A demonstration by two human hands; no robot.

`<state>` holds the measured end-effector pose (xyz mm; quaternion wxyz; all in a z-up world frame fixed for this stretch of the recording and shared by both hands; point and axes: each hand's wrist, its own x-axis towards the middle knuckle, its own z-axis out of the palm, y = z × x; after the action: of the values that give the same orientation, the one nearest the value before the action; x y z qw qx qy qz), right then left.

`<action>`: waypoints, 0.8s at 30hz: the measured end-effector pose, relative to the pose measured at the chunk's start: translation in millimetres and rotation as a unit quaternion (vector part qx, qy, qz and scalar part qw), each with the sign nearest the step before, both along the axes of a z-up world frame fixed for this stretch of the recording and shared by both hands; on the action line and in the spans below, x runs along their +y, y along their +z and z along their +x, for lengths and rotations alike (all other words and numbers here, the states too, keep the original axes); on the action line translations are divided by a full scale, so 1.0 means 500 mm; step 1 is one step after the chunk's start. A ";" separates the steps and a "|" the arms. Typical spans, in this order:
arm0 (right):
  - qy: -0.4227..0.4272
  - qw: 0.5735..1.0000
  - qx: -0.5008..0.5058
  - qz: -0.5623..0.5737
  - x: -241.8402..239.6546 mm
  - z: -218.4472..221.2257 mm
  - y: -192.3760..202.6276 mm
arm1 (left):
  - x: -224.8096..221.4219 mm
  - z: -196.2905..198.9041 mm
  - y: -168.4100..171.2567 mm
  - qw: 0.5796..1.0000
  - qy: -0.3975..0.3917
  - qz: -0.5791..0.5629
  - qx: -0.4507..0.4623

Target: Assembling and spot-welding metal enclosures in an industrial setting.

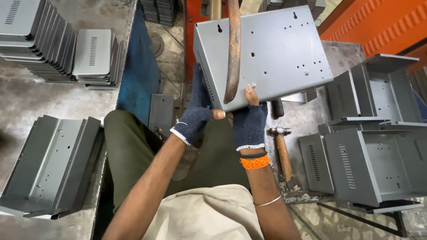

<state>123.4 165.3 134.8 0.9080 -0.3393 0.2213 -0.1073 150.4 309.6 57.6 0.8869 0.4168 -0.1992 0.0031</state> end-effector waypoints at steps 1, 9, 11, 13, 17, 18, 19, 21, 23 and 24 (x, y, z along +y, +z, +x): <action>0.000 1.000 0.000 -0.003 0.000 -0.001 -0.003 | 0.000 -0.005 0.004 1.000 -0.004 -0.001 0.008; 0.015 0.993 -0.011 -0.118 0.030 -0.042 0.034 | -0.001 -0.024 0.028 0.999 -0.014 0.013 0.026; -0.066 0.998 -0.020 0.009 0.004 -0.019 -0.036 | -0.007 -0.028 0.039 0.999 -0.009 0.018 0.043; -0.068 0.998 -0.007 -0.003 0.032 -0.048 -0.003 | -0.004 -0.034 0.021 0.998 -0.009 0.021 0.050; -0.064 0.998 -0.024 0.002 0.020 -0.021 -0.008 | -0.012 -0.014 -0.022 0.998 0.017 0.007 0.064; -0.071 0.997 -0.025 0.002 0.021 -0.032 0.016 | -0.011 -0.015 -0.016 0.998 0.010 0.007 0.063; -0.063 0.997 -0.026 0.043 0.022 -0.043 0.041 | -0.011 -0.016 -0.009 0.998 0.015 0.028 0.050; -0.053 0.995 -0.028 0.084 -0.008 -0.060 0.087 | -0.008 0.001 -0.044 0.998 0.022 0.049 0.036; 0.288 0.936 -0.033 -0.202 -0.069 -0.084 0.124 | 0.000 0.025 -0.131 0.949 0.220 0.211 -0.083; 0.283 0.937 -0.029 -0.202 -0.075 -0.099 0.112 | 0.029 -0.009 -0.074 0.950 0.215 0.211 -0.081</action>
<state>73.8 127.7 190.7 0.8192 -0.5608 0.0635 0.1025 146.0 324.2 20.8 0.7379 0.6256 -0.1724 0.1853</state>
